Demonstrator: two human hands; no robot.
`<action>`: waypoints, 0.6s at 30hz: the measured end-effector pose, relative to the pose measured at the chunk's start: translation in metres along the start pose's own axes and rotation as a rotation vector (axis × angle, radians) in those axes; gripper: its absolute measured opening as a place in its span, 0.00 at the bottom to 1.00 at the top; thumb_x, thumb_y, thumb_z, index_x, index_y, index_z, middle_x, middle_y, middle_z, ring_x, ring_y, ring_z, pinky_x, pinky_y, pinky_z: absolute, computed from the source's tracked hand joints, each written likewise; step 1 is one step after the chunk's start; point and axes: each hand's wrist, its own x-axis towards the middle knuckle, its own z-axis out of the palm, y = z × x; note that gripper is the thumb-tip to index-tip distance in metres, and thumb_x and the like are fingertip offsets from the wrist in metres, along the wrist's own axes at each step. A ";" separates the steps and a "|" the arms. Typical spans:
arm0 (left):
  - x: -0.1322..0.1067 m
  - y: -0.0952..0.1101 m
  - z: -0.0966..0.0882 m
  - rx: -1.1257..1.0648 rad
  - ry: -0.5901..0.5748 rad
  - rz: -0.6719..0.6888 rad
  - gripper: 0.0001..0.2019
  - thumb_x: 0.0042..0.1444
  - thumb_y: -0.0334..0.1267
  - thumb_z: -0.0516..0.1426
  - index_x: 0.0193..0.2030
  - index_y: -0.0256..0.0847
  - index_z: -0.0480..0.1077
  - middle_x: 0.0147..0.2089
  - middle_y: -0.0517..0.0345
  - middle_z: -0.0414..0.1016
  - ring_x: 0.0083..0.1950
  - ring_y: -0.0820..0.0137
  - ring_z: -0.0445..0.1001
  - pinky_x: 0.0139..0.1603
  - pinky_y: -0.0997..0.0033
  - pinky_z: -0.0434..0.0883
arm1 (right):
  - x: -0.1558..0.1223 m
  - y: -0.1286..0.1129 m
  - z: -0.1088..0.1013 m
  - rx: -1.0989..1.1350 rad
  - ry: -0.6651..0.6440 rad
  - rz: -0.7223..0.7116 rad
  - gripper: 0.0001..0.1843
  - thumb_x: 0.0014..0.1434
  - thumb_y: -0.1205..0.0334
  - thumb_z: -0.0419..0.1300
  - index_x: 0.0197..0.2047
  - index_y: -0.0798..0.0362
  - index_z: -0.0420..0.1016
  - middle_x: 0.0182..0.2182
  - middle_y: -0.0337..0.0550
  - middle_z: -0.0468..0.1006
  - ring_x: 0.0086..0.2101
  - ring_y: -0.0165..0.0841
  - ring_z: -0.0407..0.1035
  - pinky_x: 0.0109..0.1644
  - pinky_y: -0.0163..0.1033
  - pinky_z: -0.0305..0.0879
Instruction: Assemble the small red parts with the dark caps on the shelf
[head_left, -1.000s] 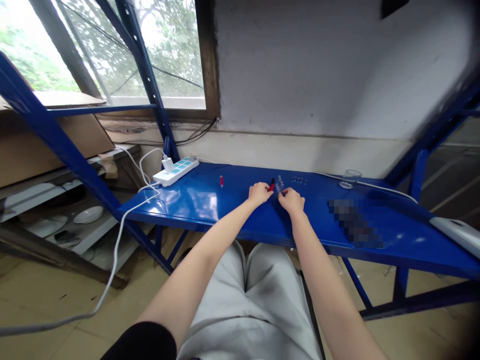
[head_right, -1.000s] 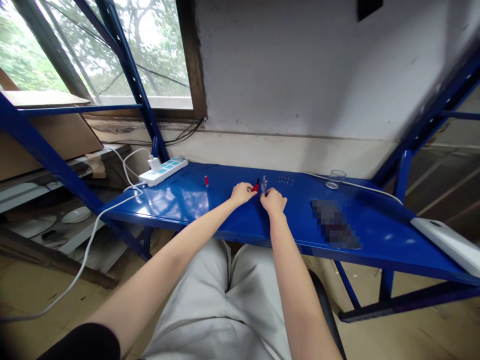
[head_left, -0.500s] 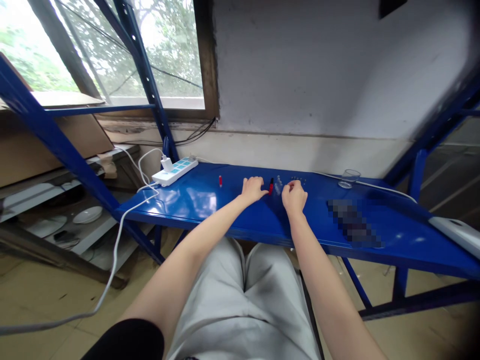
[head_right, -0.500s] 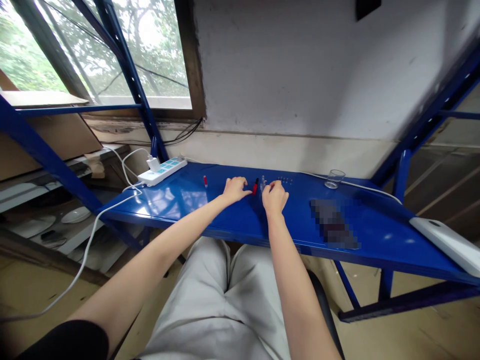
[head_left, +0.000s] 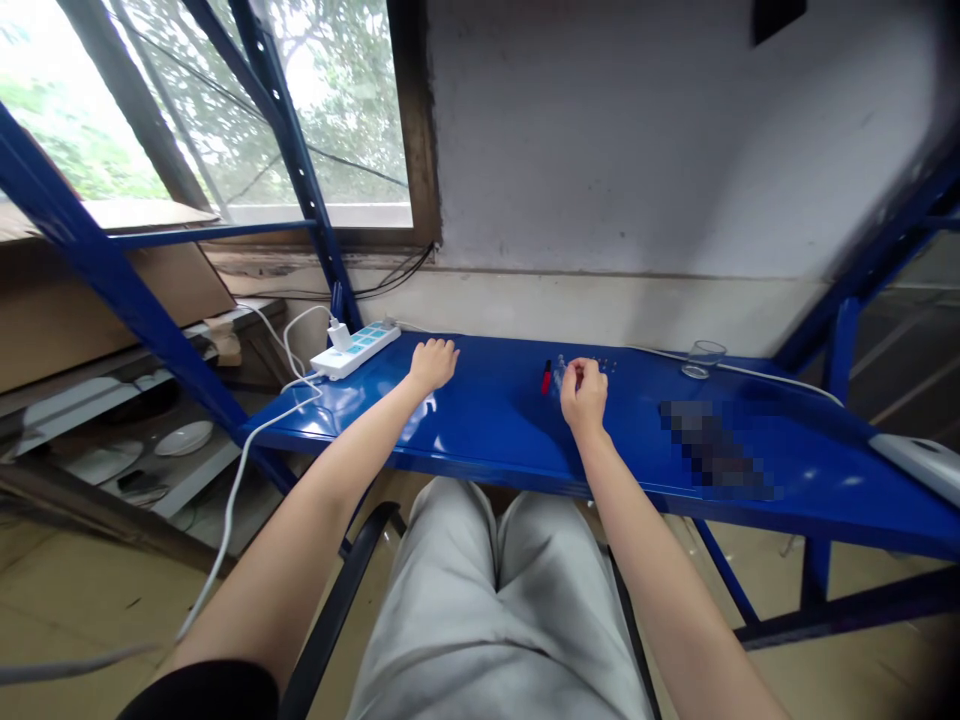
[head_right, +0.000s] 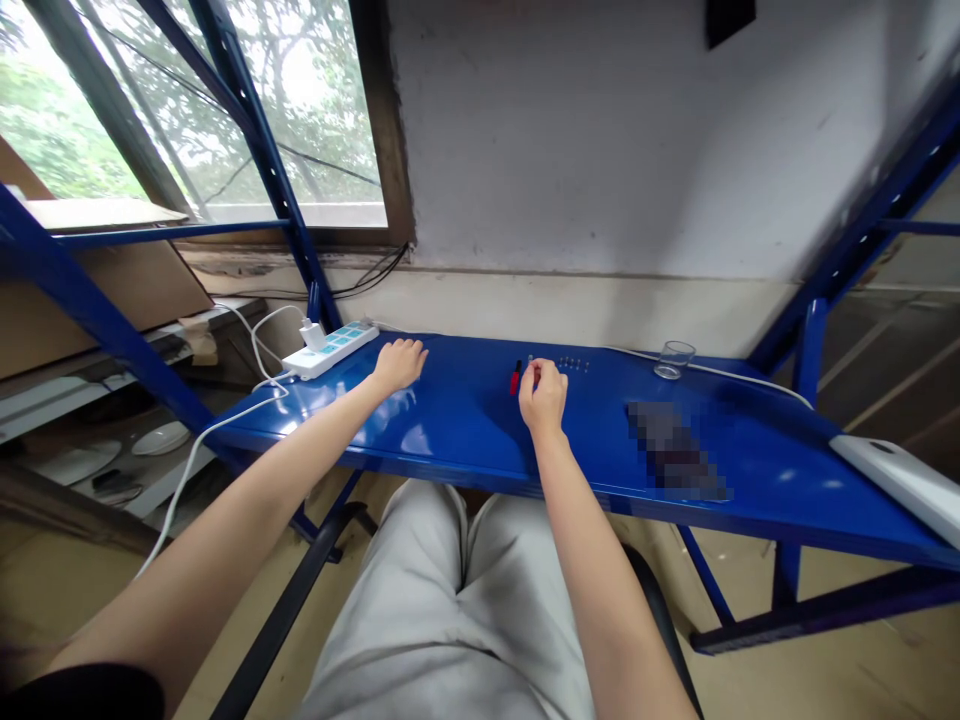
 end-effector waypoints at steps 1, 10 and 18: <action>-0.001 -0.001 0.005 -0.005 -0.029 -0.013 0.20 0.63 0.41 0.38 0.45 0.33 0.66 0.44 0.39 0.71 0.49 0.57 0.67 0.46 0.61 0.59 | 0.000 -0.001 -0.001 -0.019 -0.024 0.009 0.15 0.61 0.57 0.41 0.40 0.54 0.64 0.34 0.49 0.71 0.36 0.36 0.64 0.42 0.41 0.55; -0.004 0.004 0.023 -0.332 -0.074 -0.246 0.13 0.61 0.37 0.44 0.42 0.36 0.67 0.38 0.43 0.75 0.41 0.61 0.73 0.38 0.68 0.62 | -0.003 -0.004 -0.001 -0.069 -0.085 -0.064 0.17 0.62 0.58 0.39 0.41 0.54 0.66 0.33 0.49 0.71 0.35 0.36 0.64 0.46 0.42 0.55; -0.011 0.063 0.005 -1.451 0.199 -0.290 0.16 0.60 0.44 0.47 0.36 0.34 0.69 0.28 0.53 0.74 0.22 0.78 0.63 0.25 0.77 0.60 | -0.008 -0.020 0.008 -0.045 -0.282 -0.378 0.17 0.63 0.57 0.41 0.43 0.55 0.67 0.32 0.48 0.72 0.35 0.36 0.65 0.43 0.40 0.56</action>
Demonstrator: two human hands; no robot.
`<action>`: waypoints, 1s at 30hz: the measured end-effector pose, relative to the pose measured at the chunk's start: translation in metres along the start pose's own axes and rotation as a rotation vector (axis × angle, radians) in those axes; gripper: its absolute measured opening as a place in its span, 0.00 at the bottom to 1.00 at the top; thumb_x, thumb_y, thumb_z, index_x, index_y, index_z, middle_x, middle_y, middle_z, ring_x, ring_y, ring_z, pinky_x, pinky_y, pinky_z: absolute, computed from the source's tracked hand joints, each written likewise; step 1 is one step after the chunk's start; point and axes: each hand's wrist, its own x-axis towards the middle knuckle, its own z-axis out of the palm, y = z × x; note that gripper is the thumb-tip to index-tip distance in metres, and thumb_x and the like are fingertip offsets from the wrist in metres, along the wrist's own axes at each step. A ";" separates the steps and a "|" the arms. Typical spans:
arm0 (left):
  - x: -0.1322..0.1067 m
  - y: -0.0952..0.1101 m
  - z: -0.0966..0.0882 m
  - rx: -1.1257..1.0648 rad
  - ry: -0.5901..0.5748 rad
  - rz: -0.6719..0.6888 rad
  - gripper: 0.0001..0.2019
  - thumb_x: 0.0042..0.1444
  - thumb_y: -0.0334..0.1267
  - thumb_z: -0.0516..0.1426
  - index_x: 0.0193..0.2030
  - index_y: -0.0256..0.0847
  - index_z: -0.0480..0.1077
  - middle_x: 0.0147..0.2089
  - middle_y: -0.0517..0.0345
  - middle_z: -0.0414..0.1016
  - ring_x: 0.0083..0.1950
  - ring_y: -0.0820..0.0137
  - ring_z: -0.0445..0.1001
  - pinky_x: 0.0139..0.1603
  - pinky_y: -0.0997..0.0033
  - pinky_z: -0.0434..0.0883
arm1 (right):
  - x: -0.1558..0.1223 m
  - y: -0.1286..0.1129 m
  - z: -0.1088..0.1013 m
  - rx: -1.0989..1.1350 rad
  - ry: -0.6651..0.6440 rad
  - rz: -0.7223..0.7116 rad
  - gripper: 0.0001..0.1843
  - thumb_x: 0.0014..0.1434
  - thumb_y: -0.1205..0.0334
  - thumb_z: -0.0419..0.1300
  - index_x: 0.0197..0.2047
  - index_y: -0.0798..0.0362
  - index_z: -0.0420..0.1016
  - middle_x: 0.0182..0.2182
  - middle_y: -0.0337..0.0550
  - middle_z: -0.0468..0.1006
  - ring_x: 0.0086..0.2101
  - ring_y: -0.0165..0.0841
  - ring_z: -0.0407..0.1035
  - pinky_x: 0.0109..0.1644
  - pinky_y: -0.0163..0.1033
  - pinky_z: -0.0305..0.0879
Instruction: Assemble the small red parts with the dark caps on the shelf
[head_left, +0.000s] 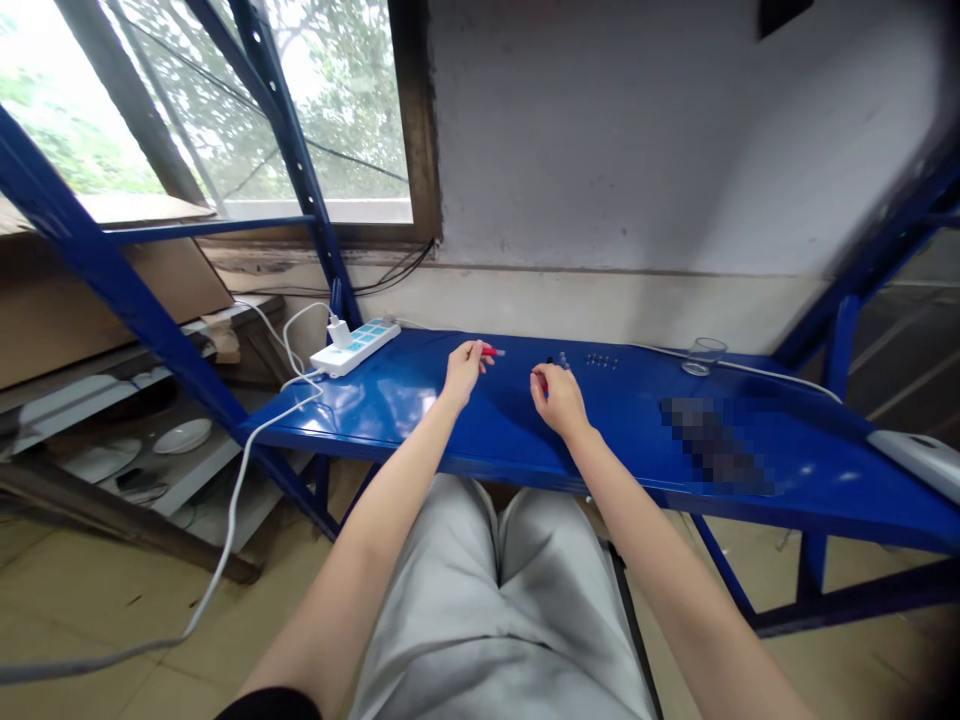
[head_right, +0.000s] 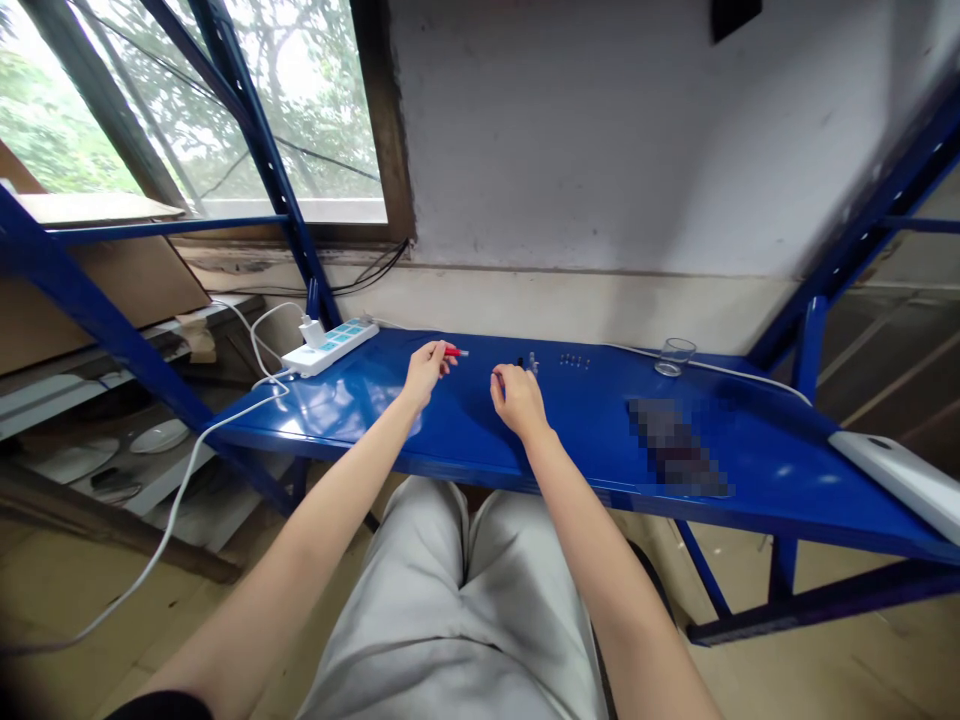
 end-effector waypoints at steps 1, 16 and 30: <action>-0.006 0.001 0.005 -0.077 -0.019 -0.003 0.16 0.59 0.46 0.48 0.37 0.34 0.70 0.29 0.53 0.75 0.21 0.79 0.63 0.24 0.77 0.59 | 0.001 -0.001 0.002 -0.002 -0.026 -0.010 0.17 0.63 0.57 0.41 0.44 0.55 0.67 0.33 0.48 0.73 0.36 0.37 0.66 0.43 0.40 0.56; -0.031 -0.014 0.010 -0.175 -0.292 -0.143 0.20 0.51 0.50 0.56 0.41 0.34 0.71 0.37 0.48 0.78 0.21 0.79 0.68 0.23 0.78 0.58 | 0.002 -0.002 0.009 -0.035 -0.196 0.037 0.20 0.65 0.55 0.38 0.40 0.53 0.68 0.34 0.46 0.75 0.33 0.35 0.66 0.43 0.39 0.53; -0.028 -0.017 0.009 -0.126 -0.239 -0.147 0.21 0.53 0.51 0.53 0.42 0.34 0.70 0.36 0.48 0.77 0.20 0.79 0.68 0.21 0.78 0.58 | 0.001 -0.005 0.008 0.069 -0.173 0.064 0.17 0.63 0.56 0.45 0.50 0.54 0.63 0.42 0.49 0.74 0.38 0.36 0.69 0.45 0.40 0.58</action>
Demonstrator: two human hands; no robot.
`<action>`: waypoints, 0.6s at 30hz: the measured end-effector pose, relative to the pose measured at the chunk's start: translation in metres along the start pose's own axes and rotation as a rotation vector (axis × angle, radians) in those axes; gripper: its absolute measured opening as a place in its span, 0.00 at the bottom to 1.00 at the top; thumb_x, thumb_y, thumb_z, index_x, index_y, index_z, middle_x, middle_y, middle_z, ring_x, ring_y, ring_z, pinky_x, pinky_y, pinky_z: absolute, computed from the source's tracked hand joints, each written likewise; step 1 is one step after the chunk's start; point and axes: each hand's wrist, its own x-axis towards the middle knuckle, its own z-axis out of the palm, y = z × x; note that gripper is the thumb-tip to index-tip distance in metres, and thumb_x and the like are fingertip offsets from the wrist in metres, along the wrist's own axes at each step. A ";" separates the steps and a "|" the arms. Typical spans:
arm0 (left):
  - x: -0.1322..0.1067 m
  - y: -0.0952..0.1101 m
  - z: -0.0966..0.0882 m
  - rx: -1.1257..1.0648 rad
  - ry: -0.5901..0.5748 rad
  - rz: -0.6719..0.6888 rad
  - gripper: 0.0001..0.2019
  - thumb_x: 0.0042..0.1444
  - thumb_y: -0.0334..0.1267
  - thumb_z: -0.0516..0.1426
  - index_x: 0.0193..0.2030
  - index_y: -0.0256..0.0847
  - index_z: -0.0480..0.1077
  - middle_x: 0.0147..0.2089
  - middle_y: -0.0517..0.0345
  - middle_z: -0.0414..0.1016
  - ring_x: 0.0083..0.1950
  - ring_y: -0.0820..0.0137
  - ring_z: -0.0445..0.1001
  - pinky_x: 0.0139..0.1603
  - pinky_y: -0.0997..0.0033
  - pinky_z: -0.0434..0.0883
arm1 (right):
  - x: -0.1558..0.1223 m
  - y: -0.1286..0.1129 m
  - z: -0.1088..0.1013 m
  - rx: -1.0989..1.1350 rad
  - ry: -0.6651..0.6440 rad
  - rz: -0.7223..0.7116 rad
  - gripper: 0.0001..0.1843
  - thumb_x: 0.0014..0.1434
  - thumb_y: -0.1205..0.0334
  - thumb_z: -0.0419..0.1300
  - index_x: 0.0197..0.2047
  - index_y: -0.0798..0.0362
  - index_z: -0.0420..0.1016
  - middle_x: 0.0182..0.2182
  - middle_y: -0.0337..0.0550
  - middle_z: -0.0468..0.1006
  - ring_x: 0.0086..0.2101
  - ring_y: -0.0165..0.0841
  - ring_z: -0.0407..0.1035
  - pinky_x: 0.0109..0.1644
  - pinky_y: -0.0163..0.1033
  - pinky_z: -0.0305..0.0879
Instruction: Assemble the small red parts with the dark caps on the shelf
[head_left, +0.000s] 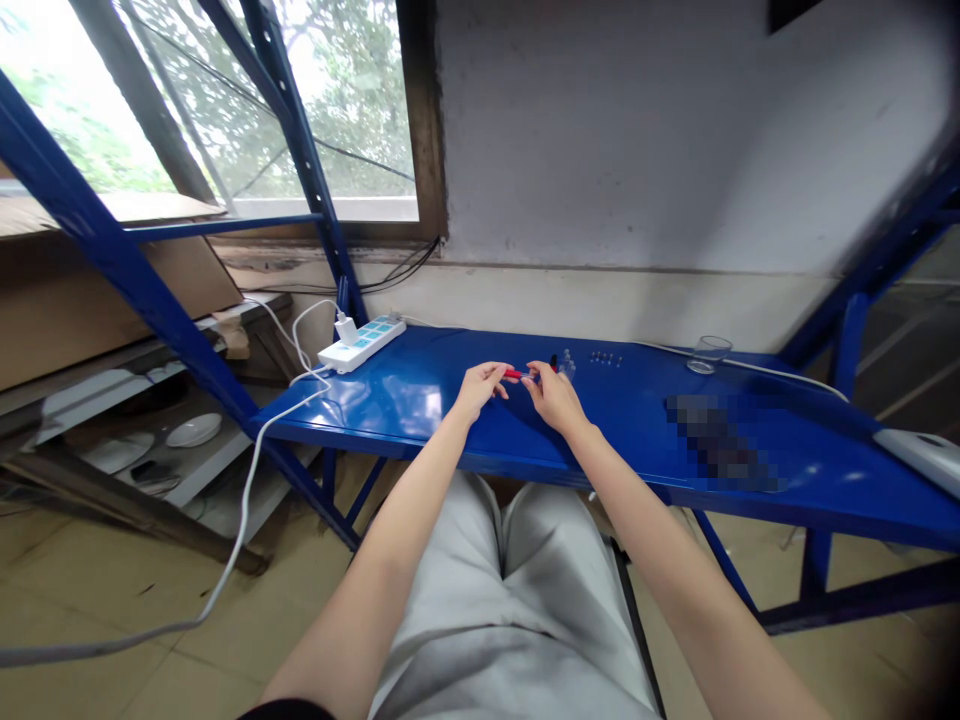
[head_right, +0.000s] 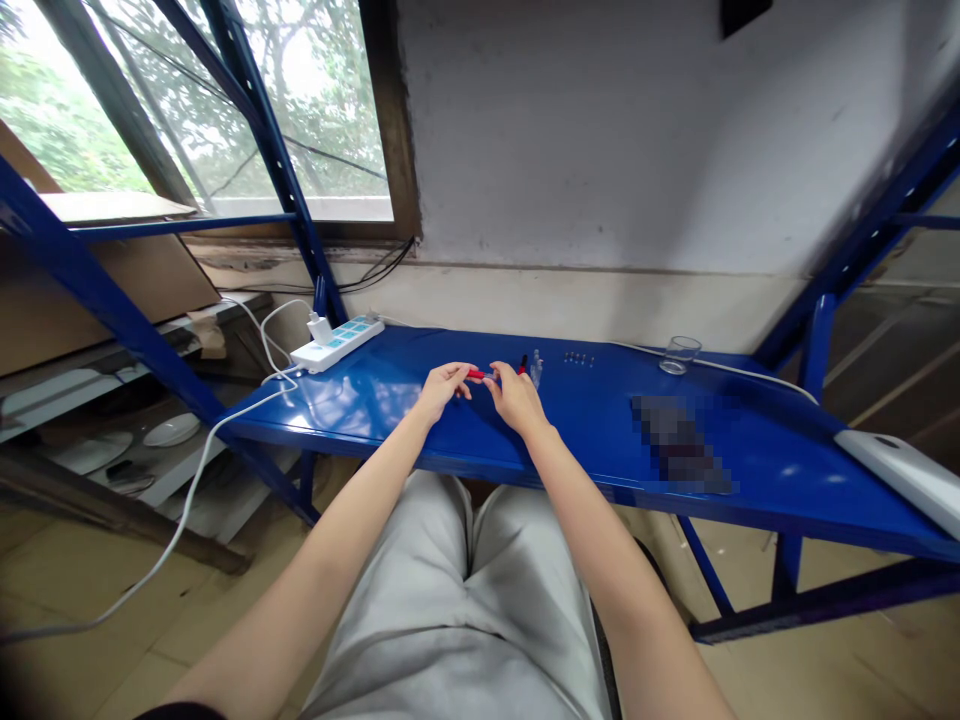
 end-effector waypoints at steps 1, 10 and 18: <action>0.000 0.000 0.000 -0.001 0.001 -0.002 0.21 0.53 0.51 0.53 0.42 0.34 0.70 0.36 0.49 0.77 0.20 0.79 0.68 0.21 0.78 0.58 | 0.000 -0.001 -0.001 -0.014 -0.010 -0.008 0.16 0.63 0.56 0.44 0.49 0.53 0.65 0.42 0.48 0.75 0.39 0.36 0.69 0.46 0.40 0.58; -0.003 0.004 0.001 -0.087 -0.073 0.005 0.20 0.48 0.49 0.59 0.43 0.34 0.70 0.38 0.50 0.77 0.22 0.79 0.69 0.22 0.79 0.58 | -0.002 0.005 0.002 -0.045 0.017 -0.065 0.16 0.63 0.56 0.43 0.44 0.53 0.67 0.39 0.48 0.74 0.37 0.36 0.68 0.43 0.39 0.58; 0.000 0.003 -0.002 -0.132 0.069 0.006 0.19 0.46 0.48 0.60 0.39 0.34 0.69 0.31 0.54 0.75 0.20 0.80 0.66 0.21 0.77 0.58 | -0.002 0.006 0.000 -0.062 0.058 -0.086 0.15 0.63 0.57 0.44 0.41 0.54 0.69 0.35 0.47 0.74 0.32 0.33 0.67 0.42 0.39 0.56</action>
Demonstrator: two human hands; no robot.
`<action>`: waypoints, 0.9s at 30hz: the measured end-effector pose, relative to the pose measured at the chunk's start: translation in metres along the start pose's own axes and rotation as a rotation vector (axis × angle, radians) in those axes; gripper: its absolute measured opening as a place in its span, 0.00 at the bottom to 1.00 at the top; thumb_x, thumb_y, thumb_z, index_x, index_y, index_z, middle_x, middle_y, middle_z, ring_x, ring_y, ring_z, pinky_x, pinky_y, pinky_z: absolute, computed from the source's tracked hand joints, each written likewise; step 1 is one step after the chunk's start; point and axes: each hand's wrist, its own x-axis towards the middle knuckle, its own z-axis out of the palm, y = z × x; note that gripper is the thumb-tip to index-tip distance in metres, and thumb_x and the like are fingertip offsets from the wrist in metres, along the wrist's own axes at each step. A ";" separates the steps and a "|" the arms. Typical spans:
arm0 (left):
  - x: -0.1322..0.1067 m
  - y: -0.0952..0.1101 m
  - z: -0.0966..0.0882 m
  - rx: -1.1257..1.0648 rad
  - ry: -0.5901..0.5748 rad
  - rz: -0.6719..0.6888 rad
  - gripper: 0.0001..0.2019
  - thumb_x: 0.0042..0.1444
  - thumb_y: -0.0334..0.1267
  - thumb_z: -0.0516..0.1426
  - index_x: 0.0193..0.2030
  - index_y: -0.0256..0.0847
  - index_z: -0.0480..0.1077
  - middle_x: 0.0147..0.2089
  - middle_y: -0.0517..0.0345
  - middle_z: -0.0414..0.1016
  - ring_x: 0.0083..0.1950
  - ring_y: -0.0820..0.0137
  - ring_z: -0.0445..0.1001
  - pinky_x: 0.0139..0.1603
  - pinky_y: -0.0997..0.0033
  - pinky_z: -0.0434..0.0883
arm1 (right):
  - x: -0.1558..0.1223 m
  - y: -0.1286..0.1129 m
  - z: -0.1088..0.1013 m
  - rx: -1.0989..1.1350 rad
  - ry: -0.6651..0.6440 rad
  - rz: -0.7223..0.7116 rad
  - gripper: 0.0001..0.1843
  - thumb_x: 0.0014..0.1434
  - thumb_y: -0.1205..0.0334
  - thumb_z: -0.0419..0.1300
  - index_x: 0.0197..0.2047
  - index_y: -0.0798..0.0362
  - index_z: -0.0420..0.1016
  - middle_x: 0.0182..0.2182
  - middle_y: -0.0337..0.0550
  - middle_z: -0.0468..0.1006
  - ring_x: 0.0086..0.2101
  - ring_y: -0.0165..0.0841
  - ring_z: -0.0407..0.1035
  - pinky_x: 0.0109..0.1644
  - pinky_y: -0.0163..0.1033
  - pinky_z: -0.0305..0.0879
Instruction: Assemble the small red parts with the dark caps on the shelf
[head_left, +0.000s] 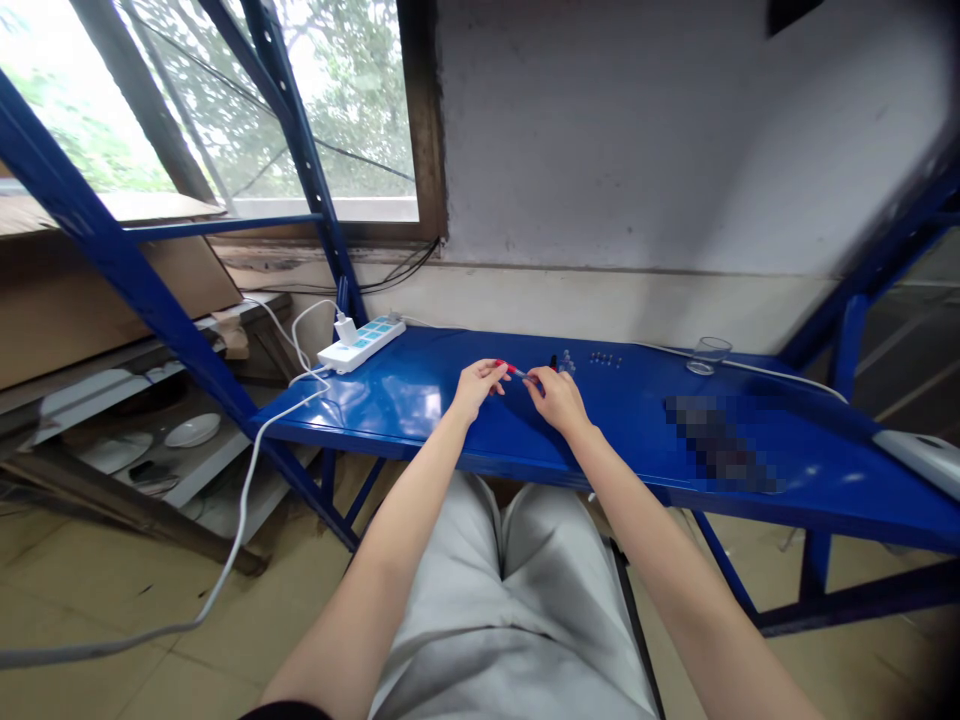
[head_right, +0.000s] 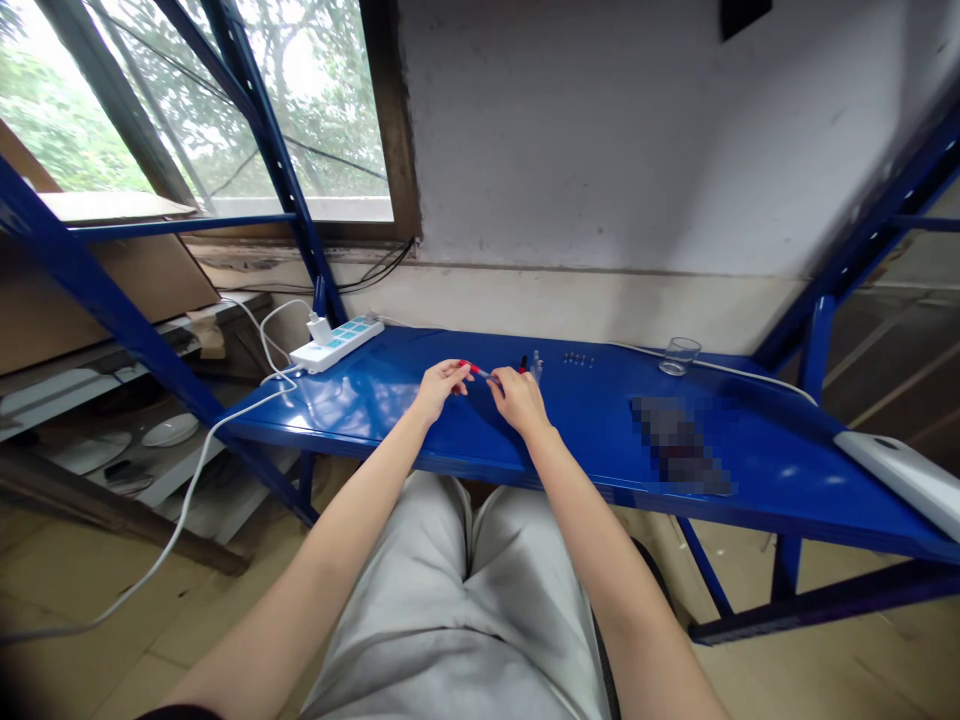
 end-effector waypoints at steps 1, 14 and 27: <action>0.000 0.001 -0.001 -0.019 0.044 0.009 0.19 0.46 0.48 0.60 0.39 0.34 0.69 0.30 0.55 0.75 0.20 0.80 0.65 0.21 0.77 0.58 | 0.000 0.000 -0.001 0.006 0.019 -0.006 0.15 0.63 0.57 0.44 0.41 0.54 0.69 0.35 0.47 0.74 0.32 0.33 0.67 0.42 0.39 0.56; 0.003 0.007 0.037 0.557 -0.130 0.279 0.12 0.46 0.43 0.60 0.32 0.36 0.74 0.30 0.56 0.75 0.29 0.74 0.68 0.34 0.72 0.65 | -0.017 0.029 -0.026 0.216 0.365 0.384 0.13 0.54 0.53 0.54 0.37 0.53 0.68 0.26 0.40 0.72 0.24 0.29 0.63 0.32 0.35 0.61; 0.006 -0.006 0.080 0.933 -0.082 0.164 0.07 0.48 0.41 0.58 0.30 0.40 0.72 0.31 0.57 0.74 0.35 0.68 0.71 0.37 0.70 0.65 | -0.020 0.038 -0.022 -0.101 -0.117 0.725 0.09 0.53 0.56 0.54 0.33 0.51 0.71 0.29 0.42 0.77 0.35 0.35 0.70 0.36 0.35 0.58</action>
